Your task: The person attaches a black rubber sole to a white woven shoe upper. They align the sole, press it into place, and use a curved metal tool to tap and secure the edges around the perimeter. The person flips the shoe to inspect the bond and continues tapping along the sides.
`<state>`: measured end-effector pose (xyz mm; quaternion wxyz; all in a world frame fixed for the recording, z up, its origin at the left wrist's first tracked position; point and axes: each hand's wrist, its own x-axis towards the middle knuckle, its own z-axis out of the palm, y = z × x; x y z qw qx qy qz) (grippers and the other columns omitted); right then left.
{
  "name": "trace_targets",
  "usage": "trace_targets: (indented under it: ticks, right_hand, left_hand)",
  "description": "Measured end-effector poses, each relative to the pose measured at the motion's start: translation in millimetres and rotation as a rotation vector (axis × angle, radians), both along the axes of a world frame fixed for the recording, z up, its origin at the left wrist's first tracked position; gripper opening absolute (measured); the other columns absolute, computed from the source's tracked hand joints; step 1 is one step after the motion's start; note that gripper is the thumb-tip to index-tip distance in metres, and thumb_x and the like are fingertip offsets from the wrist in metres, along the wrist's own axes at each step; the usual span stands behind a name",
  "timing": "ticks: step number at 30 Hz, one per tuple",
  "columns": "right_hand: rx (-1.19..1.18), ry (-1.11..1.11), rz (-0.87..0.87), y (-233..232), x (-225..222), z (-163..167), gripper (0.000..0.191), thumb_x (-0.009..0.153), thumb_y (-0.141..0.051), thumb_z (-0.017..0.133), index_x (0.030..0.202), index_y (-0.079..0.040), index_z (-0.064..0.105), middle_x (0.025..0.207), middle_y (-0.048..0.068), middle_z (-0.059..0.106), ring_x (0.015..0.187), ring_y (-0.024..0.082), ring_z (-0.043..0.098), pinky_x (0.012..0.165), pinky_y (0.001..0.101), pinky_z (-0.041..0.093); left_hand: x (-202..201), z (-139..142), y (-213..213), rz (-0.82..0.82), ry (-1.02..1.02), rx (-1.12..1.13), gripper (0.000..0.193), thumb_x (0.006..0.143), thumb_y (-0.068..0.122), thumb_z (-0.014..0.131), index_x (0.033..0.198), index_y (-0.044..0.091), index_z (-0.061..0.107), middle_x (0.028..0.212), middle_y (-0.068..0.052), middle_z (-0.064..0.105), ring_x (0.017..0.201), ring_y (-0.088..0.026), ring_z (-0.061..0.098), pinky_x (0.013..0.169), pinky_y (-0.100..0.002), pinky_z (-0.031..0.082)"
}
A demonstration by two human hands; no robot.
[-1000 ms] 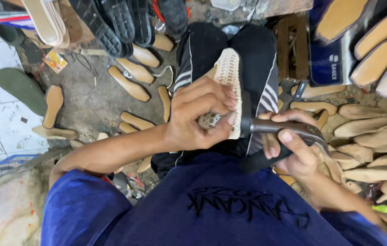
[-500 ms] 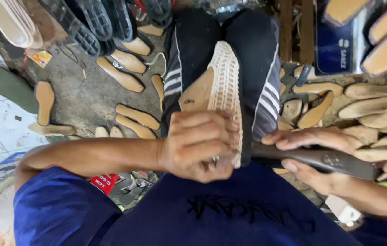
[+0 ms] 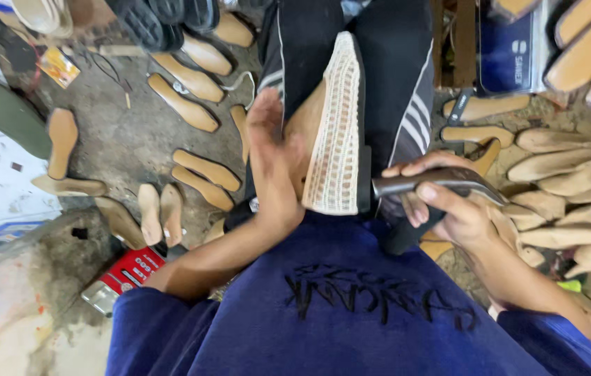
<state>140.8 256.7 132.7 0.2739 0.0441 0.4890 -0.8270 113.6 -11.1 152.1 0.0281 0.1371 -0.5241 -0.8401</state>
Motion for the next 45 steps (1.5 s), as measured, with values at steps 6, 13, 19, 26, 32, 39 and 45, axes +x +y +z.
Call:
trace_targets:
  ticks: [6,13,19,26,32,39,45]
  right_hand:
    - [-0.147,-0.323,-0.169,7.6,43.4,-25.6,0.032,0.097,-0.011,0.067,0.123,0.007,0.059,0.119,0.029,0.067,0.059,0.017,0.053,0.049,0.0299,0.045]
    - [0.103,-0.411,-0.346,0.7,71.1,-31.8,0.033,0.101,-0.012,0.067,0.127,0.004,0.058,0.107,0.02,0.065,0.059,0.015,0.051,0.05,0.0299,0.046]
    - [0.748,-0.131,0.024,-19.7,17.7,3.5,0.027,0.096,-0.01,0.068,0.118,0.005,0.068,0.1,0.016,0.075,0.052,0.012,0.057,0.048,0.0253,0.049]
    - [0.722,-0.123,-0.15,-42.1,11.5,-0.5,0.025,0.098,-0.011,0.066,0.116,0.006,0.068,0.103,0.015,0.076,0.052,0.012,0.06,0.048,0.0244,0.05]
    - [0.664,-0.147,-0.255,-39.7,16.1,-15.0,0.024,0.1,-0.009,0.067,0.117,0.007,0.064,0.112,0.02,0.076,0.055,0.012,0.059,0.051,0.024,0.049]
    - [0.616,-0.172,-0.222,-41.5,-8.5,-13.9,0.023,0.098,-0.011,0.068,0.115,0.005,0.065,0.116,0.019,0.075,0.056,0.012,0.06,0.051,0.0241,0.05]
    - [0.888,-0.045,0.182,-36.7,-58.7,-5.2,0.023,0.094,-0.016,0.071,0.114,-0.002,0.072,0.102,0.013,0.078,0.054,0.011,0.061,0.046,0.0251,0.05]
  left_hand:
    - [35.1,-94.7,18.0,-0.336,-0.585,0.776,0.048,0.101,0.026,0.066,0.139,-0.001,0.058,0.124,-0.013,0.07,0.11,-0.024,0.069,0.096,-0.042,0.057]
    - [65.3,-174.3,53.1,-0.256,-0.365,0.712,0.043,0.103,0.011,0.062,0.142,-0.006,0.053,0.13,-0.018,0.067,0.118,-0.026,0.067,0.103,-0.043,0.056]
    - [51.8,-192.8,48.7,-0.265,-0.313,0.687,0.041,0.106,0.009,0.058,0.144,-0.008,0.051,0.131,-0.023,0.068,0.12,-0.029,0.068,0.107,-0.042,0.054]
    - [45.2,-197.7,47.0,-0.221,-0.318,0.711,0.042,0.103,0.009,0.062,0.142,-0.002,0.053,0.129,-0.019,0.068,0.117,-0.027,0.068,0.104,-0.041,0.056]
    - [46.4,-205.3,50.0,-0.181,-0.36,0.648,0.041,0.103,0.007,0.067,0.141,-0.005,0.056,0.128,-0.012,0.068,0.114,-0.019,0.066,0.102,-0.035,0.053]
    - [45.4,-204.0,50.6,-0.173,-0.394,0.669,0.042,0.1,0.007,0.069,0.139,-0.002,0.056,0.124,-0.01,0.069,0.111,-0.017,0.067,0.099,-0.033,0.055]
    - [50.9,-215.6,51.9,-0.189,-0.441,0.627,0.038,0.099,0.004,0.07,0.135,-0.004,0.06,0.12,-0.01,0.069,0.109,-0.016,0.067,0.097,-0.032,0.055]
